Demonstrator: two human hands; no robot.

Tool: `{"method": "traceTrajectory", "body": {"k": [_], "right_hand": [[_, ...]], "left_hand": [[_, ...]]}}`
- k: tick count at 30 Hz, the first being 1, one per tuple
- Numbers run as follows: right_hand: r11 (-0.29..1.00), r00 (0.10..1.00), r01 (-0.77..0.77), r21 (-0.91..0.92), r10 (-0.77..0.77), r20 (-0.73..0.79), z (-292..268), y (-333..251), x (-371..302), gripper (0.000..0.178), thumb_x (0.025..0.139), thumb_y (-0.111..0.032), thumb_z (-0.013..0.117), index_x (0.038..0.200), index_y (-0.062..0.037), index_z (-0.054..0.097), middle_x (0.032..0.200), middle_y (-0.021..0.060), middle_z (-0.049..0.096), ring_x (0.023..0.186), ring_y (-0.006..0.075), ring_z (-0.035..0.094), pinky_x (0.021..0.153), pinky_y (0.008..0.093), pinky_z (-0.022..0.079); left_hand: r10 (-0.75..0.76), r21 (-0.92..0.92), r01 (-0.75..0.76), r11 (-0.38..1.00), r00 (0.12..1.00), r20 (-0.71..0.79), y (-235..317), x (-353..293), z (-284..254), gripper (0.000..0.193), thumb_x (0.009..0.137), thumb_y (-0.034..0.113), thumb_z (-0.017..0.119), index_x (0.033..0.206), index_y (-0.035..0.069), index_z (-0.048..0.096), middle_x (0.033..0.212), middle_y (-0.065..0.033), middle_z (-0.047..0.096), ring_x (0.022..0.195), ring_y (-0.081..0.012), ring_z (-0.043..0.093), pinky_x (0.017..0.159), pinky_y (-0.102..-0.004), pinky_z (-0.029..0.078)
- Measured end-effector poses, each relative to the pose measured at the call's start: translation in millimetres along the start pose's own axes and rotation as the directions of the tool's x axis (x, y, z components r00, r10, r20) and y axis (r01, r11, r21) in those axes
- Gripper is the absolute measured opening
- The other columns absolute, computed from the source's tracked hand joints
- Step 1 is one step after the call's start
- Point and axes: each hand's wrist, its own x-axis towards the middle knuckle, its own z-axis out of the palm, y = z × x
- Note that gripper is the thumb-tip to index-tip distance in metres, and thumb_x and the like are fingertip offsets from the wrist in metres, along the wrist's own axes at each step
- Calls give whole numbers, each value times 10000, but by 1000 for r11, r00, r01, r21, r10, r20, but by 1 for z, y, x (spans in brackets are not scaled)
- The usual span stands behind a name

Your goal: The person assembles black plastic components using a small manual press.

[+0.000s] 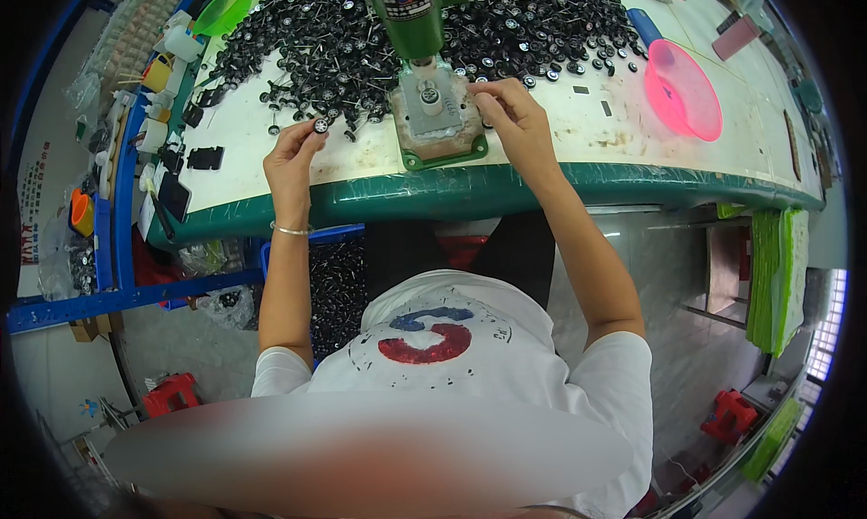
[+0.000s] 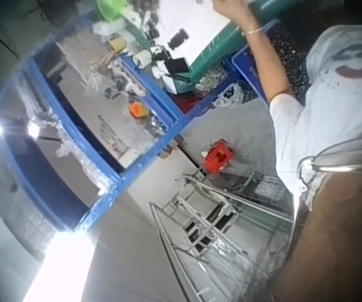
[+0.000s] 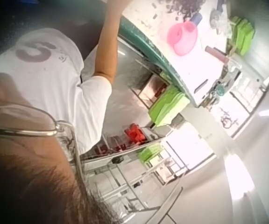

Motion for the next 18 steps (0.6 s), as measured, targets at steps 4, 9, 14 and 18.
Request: {"method": "traceTrajectory", "body": {"k": [4, 9, 14, 18], "right_hand": [[1000, 999, 14, -15, -14, 29, -10, -8, 1, 218, 1006, -144, 544, 1123, -27, 687, 950, -25, 584, 763, 48, 523, 677, 204, 419], [1000, 1000, -9, 1, 9, -13, -22, -39, 31, 216, 988, -166, 595, 1108, -22, 702, 952, -4, 596, 739, 50, 524, 665, 202, 424], [998, 996, 54, 42, -51, -69, -40, -65, 81, 260, 1009, -224, 552, 1107, -41, 709, 791, -26, 606, 709, 34, 523, 619, 193, 405], [926, 933, 351, -141, -359, -36, -40, -90, 120, 233, 1006, -227, 554, 1080, -63, 702, 845, -14, 619, 733, 43, 533, 631, 207, 430]], "left_hand": [[-240, -94, 246, 965, 968, 71, 21, -19, 36, 136, 859, 5, 717, 995, -3, 721, 871, -31, 690, 746, -78, 637, 612, -191, 455], [-138, -52, 149, 988, 977, 162, 26, -5, 80, 196, 811, 95, 780, 979, 0, 743, 875, -5, 694, 834, -75, 593, 738, -231, 453], [-136, -168, 175, 970, 966, 218, 25, 13, 113, 170, 813, 91, 775, 962, 12, 750, 888, -5, 702, 822, -76, 599, 767, -242, 480], [-150, -242, 214, 946, 954, 258, 41, 13, 126, 152, 823, 70, 765, 964, 17, 744, 903, -7, 701, 823, -67, 608, 761, -229, 488]]}}
